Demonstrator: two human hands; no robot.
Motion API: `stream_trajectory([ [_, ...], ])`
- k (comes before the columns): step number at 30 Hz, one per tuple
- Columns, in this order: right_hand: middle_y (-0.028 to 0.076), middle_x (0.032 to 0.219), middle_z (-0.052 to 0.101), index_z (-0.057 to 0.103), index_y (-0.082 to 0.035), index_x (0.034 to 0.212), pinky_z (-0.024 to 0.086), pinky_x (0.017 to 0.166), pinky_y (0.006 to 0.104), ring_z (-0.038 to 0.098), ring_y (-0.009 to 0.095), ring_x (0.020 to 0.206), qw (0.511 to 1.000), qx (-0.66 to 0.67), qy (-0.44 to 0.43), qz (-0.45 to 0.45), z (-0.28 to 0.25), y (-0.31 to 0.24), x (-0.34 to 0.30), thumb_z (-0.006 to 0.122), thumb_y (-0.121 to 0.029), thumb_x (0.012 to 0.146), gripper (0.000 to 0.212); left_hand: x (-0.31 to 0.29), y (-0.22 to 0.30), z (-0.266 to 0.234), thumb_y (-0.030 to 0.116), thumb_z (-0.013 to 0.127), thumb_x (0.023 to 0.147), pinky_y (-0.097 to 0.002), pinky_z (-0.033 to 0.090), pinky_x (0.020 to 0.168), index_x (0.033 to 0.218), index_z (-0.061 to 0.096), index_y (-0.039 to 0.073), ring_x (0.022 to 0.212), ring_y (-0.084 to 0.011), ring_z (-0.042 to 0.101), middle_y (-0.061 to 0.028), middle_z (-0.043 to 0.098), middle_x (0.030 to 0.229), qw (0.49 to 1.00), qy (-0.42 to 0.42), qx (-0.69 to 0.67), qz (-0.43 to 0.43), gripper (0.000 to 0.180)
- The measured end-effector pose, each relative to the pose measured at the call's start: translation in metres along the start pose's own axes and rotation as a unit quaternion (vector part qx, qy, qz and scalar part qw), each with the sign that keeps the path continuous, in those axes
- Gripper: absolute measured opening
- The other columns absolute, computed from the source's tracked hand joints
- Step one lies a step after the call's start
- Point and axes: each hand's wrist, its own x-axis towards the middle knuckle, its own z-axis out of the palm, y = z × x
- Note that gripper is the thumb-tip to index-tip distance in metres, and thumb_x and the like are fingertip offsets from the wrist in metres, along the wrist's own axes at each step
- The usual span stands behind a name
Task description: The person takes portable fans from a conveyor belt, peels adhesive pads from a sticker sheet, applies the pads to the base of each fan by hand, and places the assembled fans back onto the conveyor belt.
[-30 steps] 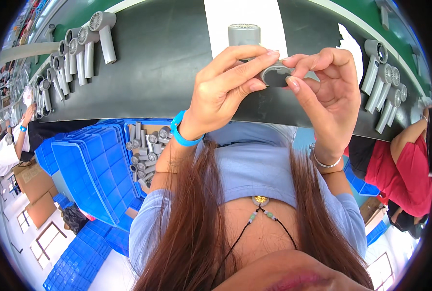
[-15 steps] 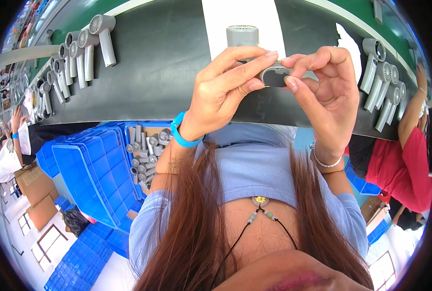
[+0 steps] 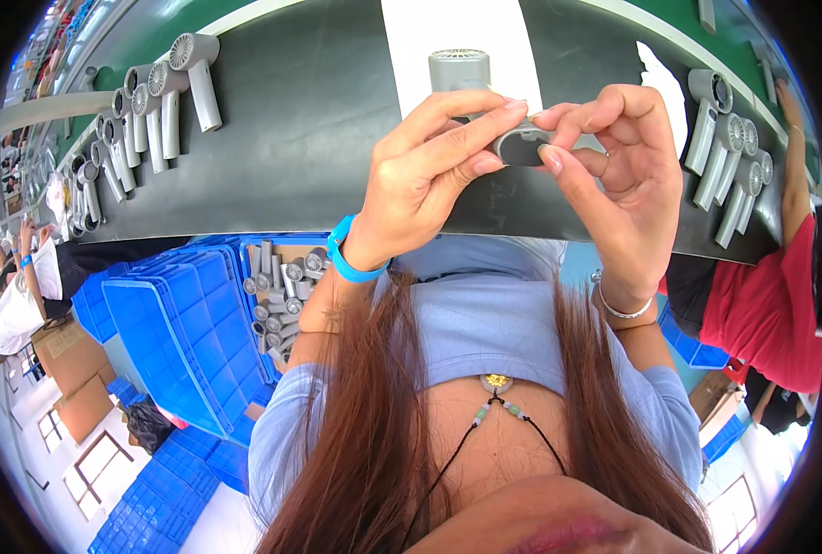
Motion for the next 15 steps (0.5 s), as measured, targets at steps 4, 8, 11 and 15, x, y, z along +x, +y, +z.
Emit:
stream_trajectory([
  [4, 0.008, 0.094, 0.052, 0.044, 0.0, 0.103, 0.055, 0.075, 0.0251, 0.059, 0.019, 0.097, 1.0, -0.006, -0.001, 0.0, 0.0002, -0.0011, -0.0002, 0.058, 0.016, 0.078, 0.032, -0.0001, -0.0002, 0.0003, -0.001, 0.064, 0.081, -0.0268, 0.05, 0.064, 0.116, 0.065, 0.003, 0.076, -0.0162, 0.059, -0.0113, 0.061, 0.11, 1.0, 0.001, 0.005, 0.007, 0.035],
  [8, 0.008, 0.094, 0.052, 0.044, 0.0, 0.103, 0.055, 0.075, 0.0248, 0.059, 0.019, 0.098, 1.0, -0.016, -0.004, -0.002, -0.0003, -0.0016, -0.0002, 0.057, 0.016, 0.078, 0.032, 0.0002, -0.0001, 0.0001, 0.0, 0.065, 0.081, -0.0266, 0.05, 0.064, 0.116, 0.065, 0.003, 0.076, -0.0161, 0.059, -0.0113, 0.061, 0.11, 1.0, -0.003, 0.01, 0.008, 0.035],
  [11, 0.008, 0.094, 0.052, 0.044, 0.0, 0.103, 0.054, 0.075, 0.0244, 0.059, 0.019, 0.098, 1.0, -0.027, 0.001, 0.001, 0.001, -0.0026, 0.0001, 0.058, 0.015, 0.079, 0.032, 0.0004, 0.0012, -0.0011, 0.001, 0.068, 0.079, -0.0265, 0.051, 0.065, 0.115, 0.065, 0.002, 0.075, -0.0155, 0.06, -0.0119, 0.061, 0.11, 1.0, -0.008, -0.005, -0.007, 0.037],
  [15, 0.008, 0.094, 0.053, 0.044, -0.001, 0.105, 0.052, 0.076, 0.0244, 0.06, 0.019, 0.099, 0.996, -0.089, 0.009, 0.001, 0.0033, -0.0061, -0.0014, 0.059, 0.012, 0.08, 0.032, -0.0015, 0.0047, 0.0033, 0.003, 0.069, 0.08, -0.0232, 0.05, 0.066, 0.116, 0.065, 0.001, 0.081, -0.0133, 0.059, -0.0146, 0.06, 0.113, 0.997, 0.002, -0.063, -0.048, 0.036],
])
